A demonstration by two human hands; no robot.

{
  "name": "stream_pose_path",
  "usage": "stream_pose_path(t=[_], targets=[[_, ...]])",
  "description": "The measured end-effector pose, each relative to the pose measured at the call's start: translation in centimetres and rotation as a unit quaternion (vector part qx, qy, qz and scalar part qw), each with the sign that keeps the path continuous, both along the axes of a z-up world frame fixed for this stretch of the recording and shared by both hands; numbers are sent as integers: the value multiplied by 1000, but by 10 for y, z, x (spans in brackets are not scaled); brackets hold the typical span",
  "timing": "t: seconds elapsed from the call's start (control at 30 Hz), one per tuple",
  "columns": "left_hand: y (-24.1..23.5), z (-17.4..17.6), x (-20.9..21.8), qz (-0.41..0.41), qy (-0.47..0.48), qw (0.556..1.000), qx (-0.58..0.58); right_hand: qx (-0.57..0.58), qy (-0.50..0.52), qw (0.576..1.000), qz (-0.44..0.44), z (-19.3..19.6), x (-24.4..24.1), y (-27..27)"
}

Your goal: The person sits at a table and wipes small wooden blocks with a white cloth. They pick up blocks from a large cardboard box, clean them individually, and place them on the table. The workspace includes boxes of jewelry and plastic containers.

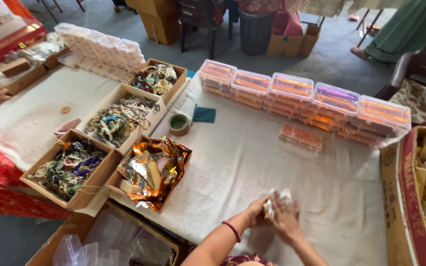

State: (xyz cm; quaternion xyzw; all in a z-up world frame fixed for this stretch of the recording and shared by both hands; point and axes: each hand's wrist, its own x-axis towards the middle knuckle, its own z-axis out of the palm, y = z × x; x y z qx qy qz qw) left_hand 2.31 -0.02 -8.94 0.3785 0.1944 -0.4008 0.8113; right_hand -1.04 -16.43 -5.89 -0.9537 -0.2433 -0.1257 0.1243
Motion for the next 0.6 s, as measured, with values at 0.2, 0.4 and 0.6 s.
stream_pose_path(t=[0.2,0.4,0.6], targets=[[5,47,-10,6,10,1000,-25,35,41,998,-20,16,-22,21],[-10,-20,4,17,23,1000,-5,141,41,988,-39,29,3,-10],[2,106,6,-12,-677,571,464,351,69,870,-339,48,31,-15]])
